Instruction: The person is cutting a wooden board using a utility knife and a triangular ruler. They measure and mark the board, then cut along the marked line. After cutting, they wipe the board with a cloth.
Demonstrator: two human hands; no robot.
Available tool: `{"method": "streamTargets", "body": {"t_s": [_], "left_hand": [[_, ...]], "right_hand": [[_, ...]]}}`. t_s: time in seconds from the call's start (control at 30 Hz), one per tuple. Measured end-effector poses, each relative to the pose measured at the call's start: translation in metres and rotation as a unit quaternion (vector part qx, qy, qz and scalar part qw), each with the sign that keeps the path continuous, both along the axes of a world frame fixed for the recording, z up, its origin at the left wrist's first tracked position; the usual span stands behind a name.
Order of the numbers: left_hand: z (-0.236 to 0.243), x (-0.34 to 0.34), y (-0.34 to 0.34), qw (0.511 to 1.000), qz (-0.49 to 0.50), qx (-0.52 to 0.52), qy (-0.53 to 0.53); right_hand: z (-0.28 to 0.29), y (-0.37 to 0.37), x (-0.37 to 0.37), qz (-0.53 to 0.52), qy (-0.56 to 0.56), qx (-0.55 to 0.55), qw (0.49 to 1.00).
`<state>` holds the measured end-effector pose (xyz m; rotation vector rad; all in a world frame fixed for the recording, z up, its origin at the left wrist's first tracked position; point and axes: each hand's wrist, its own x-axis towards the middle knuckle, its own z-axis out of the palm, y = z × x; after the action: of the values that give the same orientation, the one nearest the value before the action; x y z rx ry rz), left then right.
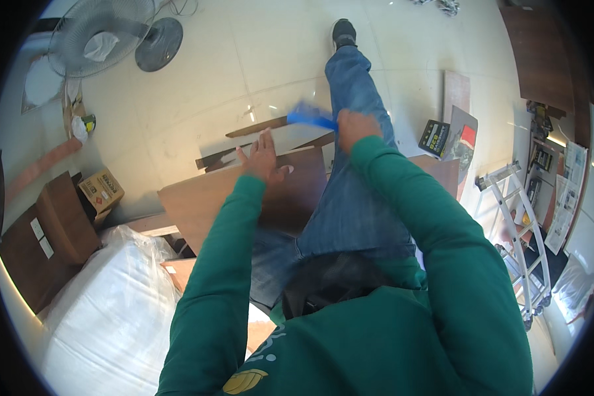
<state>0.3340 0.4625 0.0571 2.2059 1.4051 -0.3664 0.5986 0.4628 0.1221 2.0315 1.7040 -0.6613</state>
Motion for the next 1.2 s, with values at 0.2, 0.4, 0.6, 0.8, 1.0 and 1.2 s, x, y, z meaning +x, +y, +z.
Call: {"method": "streamTargets", "body": {"t_s": [0.2,0.4,0.6,0.8,1.0,1.2], "left_hand": [[0.013,0.002,-0.024,0.997,-0.009,-0.027,0.076],[-0.001,0.035,-0.037,0.996,-0.074,0.034,0.038],[0.002,0.054,-0.04,0.998,-0.056,-0.003,-0.024],[-0.015,-0.012,-0.034,0.999,-0.041,0.022,-0.028],[-0.033,-0.091,-0.03,0.999,-0.025,0.041,-0.002],[-0.007,-0.133,-0.005,0.988,0.07,0.054,0.124]], "right_hand": [[0.024,-0.01,0.039,-0.177,0.039,0.217,0.959],[-0.004,-0.016,0.049,-0.175,0.048,0.255,0.95],[0.01,0.008,0.033,-0.156,0.039,0.219,0.962],[0.012,0.01,0.032,-0.166,0.05,0.242,0.955],[0.018,0.015,0.033,-0.156,0.037,0.233,0.959],[0.018,0.017,0.038,-0.148,0.024,0.244,0.958]]}}
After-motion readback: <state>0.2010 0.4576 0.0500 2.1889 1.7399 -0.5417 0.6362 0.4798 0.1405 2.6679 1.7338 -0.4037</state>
